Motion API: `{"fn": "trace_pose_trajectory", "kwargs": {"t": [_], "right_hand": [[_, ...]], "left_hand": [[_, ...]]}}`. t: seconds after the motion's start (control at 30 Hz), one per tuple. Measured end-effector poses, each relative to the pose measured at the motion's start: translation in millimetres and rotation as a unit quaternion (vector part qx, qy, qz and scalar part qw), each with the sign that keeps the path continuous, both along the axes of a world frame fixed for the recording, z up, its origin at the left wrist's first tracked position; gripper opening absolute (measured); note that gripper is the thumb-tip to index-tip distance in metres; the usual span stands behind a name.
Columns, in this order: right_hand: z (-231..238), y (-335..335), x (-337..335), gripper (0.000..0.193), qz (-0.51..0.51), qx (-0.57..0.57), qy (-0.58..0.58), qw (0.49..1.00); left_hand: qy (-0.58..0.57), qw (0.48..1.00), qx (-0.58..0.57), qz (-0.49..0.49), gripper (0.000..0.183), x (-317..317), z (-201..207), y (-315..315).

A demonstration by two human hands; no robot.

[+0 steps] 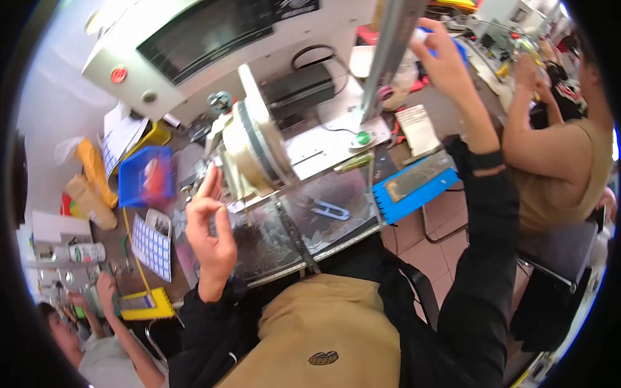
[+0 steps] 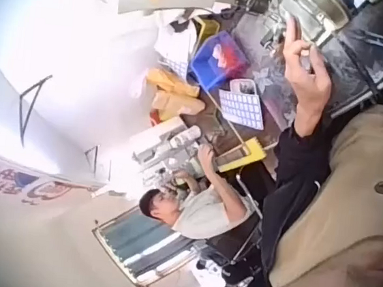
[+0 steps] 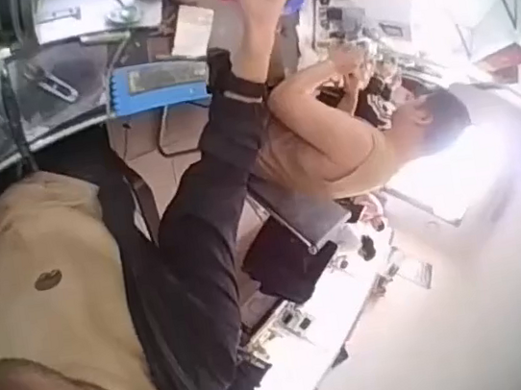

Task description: Assembling small mechanical coil components using a specialized winding machine and hand tools like pliers and glue.

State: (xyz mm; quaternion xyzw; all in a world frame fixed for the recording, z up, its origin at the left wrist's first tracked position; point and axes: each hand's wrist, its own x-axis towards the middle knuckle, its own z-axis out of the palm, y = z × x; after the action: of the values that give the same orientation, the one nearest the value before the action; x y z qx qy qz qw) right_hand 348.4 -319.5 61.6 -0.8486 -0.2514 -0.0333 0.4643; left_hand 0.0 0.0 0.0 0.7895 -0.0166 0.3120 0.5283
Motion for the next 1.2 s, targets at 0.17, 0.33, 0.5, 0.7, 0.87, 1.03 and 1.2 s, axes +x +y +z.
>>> {"fn": "trace_pose_trajectory", "kwargs": {"t": [0.17,0.33,0.5,0.7,0.87,1.03,1.2], "right_hand": [[-1.2,13.1,-51.7,0.049,-0.092,0.092,-0.275,0.953],[3.0,52.2,-185.0,0.047,0.286,-0.235,-0.064,0.927],[-55.3,81.4,-258.1,0.069,0.42,-0.356,-0.136,0.824],[-98.8,87.1,-280.6,0.047,0.403,-0.283,-0.229,0.84],[-86.7,89.2,-270.1,0.044,0.429,-0.125,-0.141,0.883],[-72.8,102.2,-260.3,0.017,0.267,0.029,-0.15,0.952],[-66.3,121.6,-244.7,0.012,0.246,-0.051,0.06,0.966]], "left_hand": [[-0.017,0.999,0.02,0.031,0.013,0.2,-0.5,-11.5],[-0.006,1.0,0.013,0.002,0.007,-0.7,-4.8,-1.7],[-0.006,1.0,0.006,-0.002,0.007,-4.4,-5.9,-0.3],[-0.011,1.0,0.025,-0.009,0.009,-7.4,-8.3,4.0],[-0.04,0.999,0.035,-0.009,0.011,-5.7,-10.7,8.2],[-0.063,0.998,0.02,-0.01,0.012,-1.7,-17.0,6.7],[-0.091,0.996,-0.005,0.008,0.014,0.1,-18.9,5.3]]}}
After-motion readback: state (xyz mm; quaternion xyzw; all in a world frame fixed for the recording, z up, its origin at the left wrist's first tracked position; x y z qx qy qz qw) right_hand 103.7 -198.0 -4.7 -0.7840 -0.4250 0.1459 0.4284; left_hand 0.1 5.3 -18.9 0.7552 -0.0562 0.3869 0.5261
